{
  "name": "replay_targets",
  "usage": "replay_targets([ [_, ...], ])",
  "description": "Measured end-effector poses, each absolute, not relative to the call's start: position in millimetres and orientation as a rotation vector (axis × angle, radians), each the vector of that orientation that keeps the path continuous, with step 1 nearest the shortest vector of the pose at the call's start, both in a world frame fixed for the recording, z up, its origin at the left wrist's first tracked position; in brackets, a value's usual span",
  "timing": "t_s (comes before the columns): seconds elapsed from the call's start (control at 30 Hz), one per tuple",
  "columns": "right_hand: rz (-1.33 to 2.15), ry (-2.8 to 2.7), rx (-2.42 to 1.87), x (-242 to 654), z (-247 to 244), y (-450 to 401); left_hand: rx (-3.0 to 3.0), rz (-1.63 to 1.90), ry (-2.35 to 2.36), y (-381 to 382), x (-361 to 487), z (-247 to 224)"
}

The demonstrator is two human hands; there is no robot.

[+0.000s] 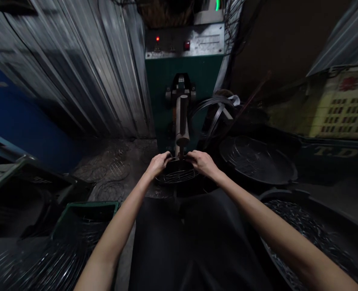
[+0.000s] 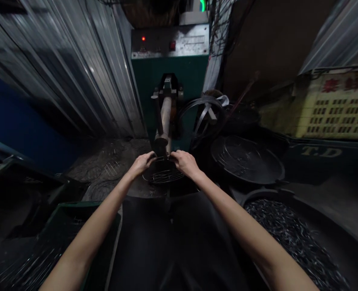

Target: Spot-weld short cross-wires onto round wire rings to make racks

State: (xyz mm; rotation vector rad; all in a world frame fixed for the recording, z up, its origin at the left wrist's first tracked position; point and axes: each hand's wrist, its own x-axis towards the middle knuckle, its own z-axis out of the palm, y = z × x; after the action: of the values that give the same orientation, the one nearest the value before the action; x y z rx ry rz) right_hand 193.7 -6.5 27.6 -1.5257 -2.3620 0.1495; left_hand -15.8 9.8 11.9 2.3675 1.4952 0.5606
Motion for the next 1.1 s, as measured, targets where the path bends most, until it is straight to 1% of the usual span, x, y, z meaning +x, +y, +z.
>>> replay_targets([
  [0.23,0.145,-2.346,-1.538,193,26,-5,2.281,0.589,1.455,15,-16,9],
  [0.37,0.266,-2.324,-1.469,200,29,0,2.273,0.593,1.453,16,-16,11],
  [0.5,0.402,-2.107,-1.362,233,38,8,2.323,0.614,1.42,18,-16,13],
  [0.63,0.389,-1.967,-1.463,271,45,14,2.341,0.637,1.396,20,-17,13],
  [0.9,0.482,-2.247,-1.481,284,30,41,2.336,0.655,1.411,20,-18,15],
  [1.1,0.713,-2.58,-1.404,286,11,65,2.315,0.616,1.43,22,-16,16],
])
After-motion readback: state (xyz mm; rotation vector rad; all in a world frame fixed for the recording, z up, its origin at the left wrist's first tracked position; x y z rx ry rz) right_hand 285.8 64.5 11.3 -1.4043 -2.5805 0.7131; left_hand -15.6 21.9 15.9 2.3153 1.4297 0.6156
